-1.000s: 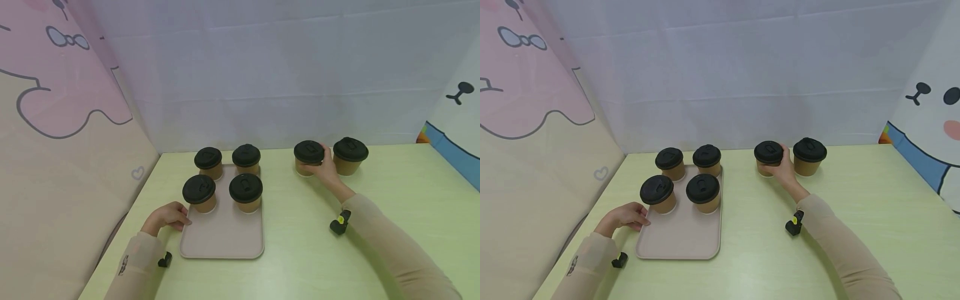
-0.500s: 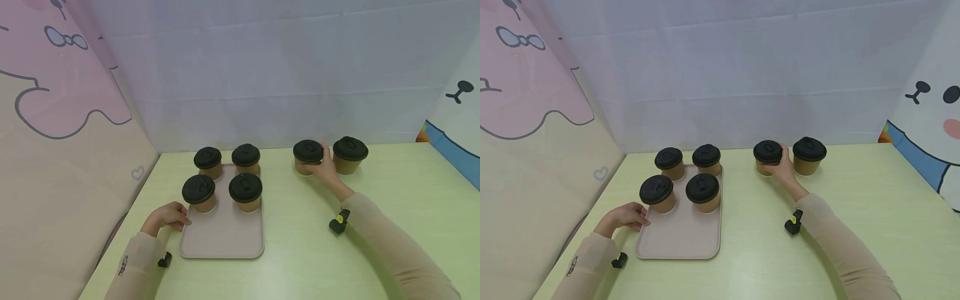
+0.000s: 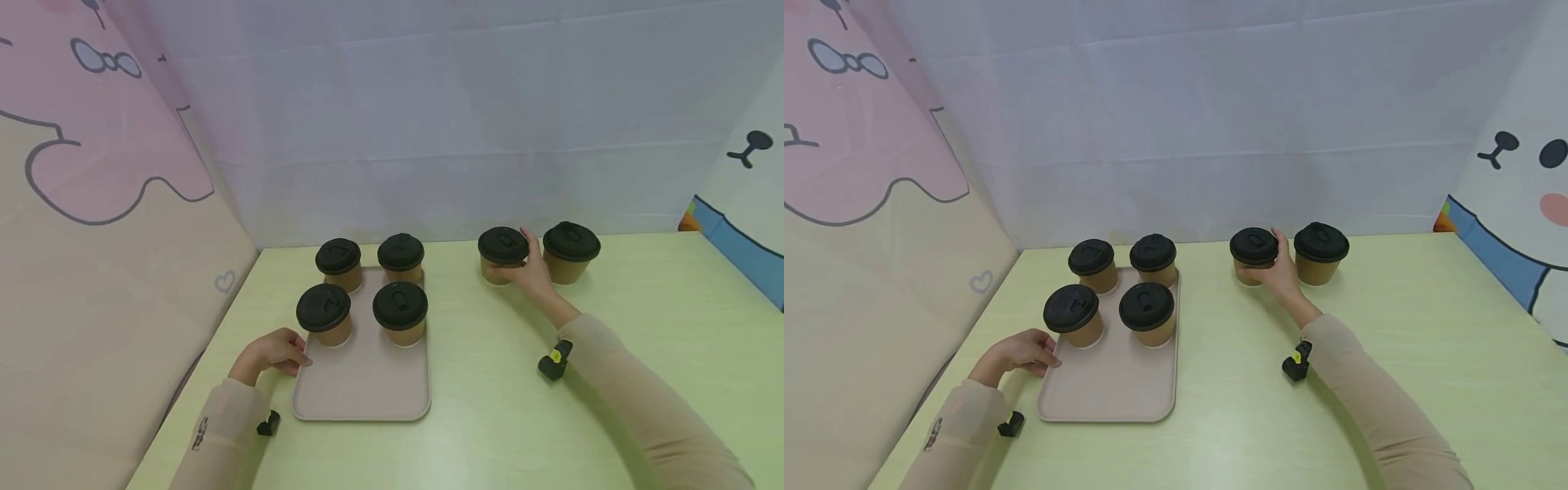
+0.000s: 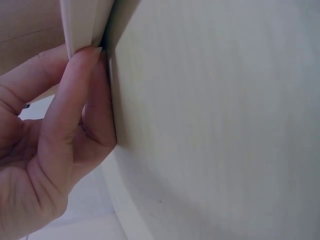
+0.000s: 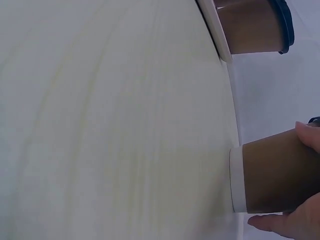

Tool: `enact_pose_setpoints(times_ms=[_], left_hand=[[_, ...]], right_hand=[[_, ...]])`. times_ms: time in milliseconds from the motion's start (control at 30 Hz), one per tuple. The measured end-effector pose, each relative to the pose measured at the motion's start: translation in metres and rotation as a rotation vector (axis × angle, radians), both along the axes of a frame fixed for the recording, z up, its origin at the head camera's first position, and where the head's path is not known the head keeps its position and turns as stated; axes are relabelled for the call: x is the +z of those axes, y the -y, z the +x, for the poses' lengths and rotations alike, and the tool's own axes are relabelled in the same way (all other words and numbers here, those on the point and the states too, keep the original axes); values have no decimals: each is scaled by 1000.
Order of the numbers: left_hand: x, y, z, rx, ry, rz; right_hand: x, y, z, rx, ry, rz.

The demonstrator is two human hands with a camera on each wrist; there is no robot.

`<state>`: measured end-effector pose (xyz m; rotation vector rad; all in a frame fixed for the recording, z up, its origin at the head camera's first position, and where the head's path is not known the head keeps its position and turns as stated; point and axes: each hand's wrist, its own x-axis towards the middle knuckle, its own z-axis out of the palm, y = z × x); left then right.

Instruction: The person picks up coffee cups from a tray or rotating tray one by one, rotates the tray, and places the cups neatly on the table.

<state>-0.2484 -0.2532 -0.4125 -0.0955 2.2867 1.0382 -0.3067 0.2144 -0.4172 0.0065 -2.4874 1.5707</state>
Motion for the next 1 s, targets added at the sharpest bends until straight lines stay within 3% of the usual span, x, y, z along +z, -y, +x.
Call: enact_pose_setpoints(times_ms=[633, 1000], left_hand=[[1, 1, 1, 2, -3, 0], [0, 1, 2, -9, -12, 14]], right_hand=[[13, -6, 4, 35, 67, 22], [21, -8, 5, 77, 64, 45]])
